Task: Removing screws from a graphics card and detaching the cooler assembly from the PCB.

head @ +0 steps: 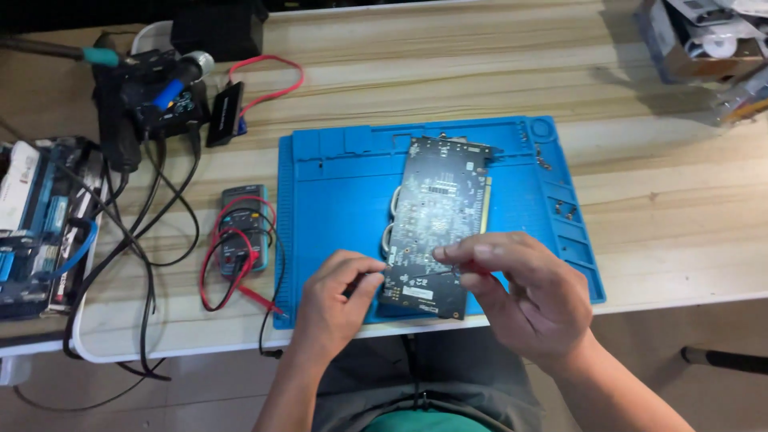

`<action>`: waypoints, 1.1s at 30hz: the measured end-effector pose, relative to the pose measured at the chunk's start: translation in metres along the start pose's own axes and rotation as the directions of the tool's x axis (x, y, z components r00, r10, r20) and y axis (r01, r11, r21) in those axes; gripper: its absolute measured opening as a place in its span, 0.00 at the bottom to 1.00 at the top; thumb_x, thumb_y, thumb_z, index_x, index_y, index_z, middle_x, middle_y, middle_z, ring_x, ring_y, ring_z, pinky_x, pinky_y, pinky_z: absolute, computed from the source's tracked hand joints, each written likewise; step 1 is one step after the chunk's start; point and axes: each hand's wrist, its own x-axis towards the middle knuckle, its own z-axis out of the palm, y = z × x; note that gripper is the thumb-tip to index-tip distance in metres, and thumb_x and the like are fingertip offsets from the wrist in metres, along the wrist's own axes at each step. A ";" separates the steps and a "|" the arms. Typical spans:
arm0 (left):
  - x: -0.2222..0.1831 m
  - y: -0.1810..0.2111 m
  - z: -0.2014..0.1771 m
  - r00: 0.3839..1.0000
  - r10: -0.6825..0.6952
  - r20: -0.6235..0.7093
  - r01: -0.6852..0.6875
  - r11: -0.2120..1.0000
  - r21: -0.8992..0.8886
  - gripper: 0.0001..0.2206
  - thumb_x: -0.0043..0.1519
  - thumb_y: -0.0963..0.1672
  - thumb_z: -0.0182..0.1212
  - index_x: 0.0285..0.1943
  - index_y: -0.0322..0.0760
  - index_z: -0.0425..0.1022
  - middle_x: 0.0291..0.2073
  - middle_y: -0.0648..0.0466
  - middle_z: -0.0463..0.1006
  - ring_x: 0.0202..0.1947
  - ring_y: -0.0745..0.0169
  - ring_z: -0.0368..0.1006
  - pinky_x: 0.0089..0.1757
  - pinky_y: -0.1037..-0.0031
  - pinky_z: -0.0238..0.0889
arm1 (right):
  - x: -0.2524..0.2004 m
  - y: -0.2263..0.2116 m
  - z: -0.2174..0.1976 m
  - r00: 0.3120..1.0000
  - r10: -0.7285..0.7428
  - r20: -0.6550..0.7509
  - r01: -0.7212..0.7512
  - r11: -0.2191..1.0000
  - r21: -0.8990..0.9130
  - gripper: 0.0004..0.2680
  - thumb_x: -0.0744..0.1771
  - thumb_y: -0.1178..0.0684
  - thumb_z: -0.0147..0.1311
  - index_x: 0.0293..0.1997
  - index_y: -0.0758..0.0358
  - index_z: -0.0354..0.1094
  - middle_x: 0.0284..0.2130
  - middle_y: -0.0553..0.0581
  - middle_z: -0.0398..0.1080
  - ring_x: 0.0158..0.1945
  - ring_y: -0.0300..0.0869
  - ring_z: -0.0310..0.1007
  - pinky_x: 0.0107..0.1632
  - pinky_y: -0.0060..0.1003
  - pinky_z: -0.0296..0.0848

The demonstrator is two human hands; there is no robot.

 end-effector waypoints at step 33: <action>-0.004 -0.016 0.012 0.986 0.160 -0.053 -0.164 0.982 -0.092 0.15 0.71 0.43 0.65 0.66 0.43 0.83 0.51 0.53 0.84 0.45 0.59 0.83 0.41 0.68 0.74 | 0.015 0.026 0.045 0.992 0.004 0.126 0.003 0.999 -0.052 0.07 0.73 0.62 0.56 0.59 0.65 0.69 0.48 0.59 0.83 0.52 0.50 0.89 0.58 0.41 0.87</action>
